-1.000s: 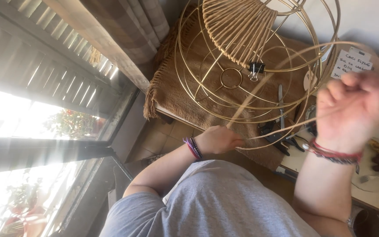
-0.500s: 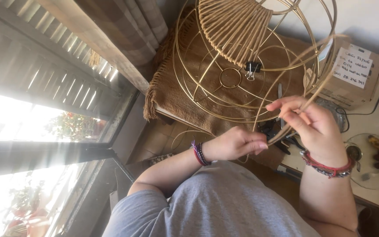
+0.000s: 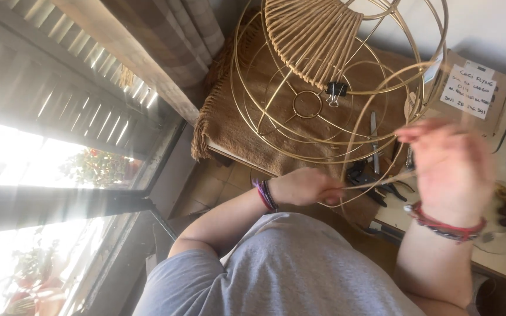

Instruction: The person weaves a thin rattan strip through the vertical spokes of a partially completed rattan basket frame. They repeatedly thread the strip through the frame, pull it tight, and adjust the weave pattern by hand.

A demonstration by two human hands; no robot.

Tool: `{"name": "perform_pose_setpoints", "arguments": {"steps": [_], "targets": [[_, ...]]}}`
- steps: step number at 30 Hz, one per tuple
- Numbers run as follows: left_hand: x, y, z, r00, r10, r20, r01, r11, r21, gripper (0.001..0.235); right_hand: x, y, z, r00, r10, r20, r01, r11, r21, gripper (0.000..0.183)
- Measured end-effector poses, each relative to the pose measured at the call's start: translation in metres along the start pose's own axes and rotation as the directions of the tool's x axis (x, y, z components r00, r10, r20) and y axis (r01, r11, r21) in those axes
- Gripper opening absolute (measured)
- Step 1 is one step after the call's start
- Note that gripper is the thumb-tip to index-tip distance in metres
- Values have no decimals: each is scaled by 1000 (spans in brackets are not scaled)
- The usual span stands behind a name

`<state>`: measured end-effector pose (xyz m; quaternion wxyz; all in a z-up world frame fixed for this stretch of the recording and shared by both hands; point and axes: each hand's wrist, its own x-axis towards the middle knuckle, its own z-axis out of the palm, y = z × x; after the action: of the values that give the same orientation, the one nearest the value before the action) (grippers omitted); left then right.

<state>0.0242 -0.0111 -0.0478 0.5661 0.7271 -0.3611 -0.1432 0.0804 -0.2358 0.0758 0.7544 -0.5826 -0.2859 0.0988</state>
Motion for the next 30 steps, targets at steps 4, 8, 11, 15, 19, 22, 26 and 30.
{"name": "perform_pose_setpoints", "arguments": {"steps": [4, 8, 11, 15, 19, 22, 26, 30], "targets": [[-5, -14, 8, 934, -310, 175, 196, 858, 474, 21, -7, 8, -20, 995, -37, -94, 52, 985, 162, 25], [1, 65, -10, 999, 48, -3, -46, 959, -281, 52, 0, 3, 19, 928, 228, 295, -29, 833, -553, 19], [8, 45, -7, 997, 22, 77, -18, 998, -56, 33, -3, -5, 20, 974, 132, 183, -30, 879, -475, 9], [0, -29, 15, 825, -535, 180, 242, 624, 743, 13, -2, -4, -9, 996, -80, -27, 83, 985, 150, 24], [8, 36, -4, 955, -255, 149, 216, 947, 236, 53, -8, -6, 7, 991, -7, 130, 33, 980, -196, 22], [14, 56, -4, 998, 3, 70, 10, 982, -190, 52, -4, -4, 22, 947, 199, 253, -39, 851, -524, 20], [21, 29, 14, 982, -191, 11, 173, 914, 368, 43, -15, 5, 2, 992, 8, 125, 9, 990, -138, 20], [2, -36, 29, 847, -528, 60, 297, 563, 771, 20, -18, -2, -16, 977, -115, -180, 108, 993, -44, 23]]}}
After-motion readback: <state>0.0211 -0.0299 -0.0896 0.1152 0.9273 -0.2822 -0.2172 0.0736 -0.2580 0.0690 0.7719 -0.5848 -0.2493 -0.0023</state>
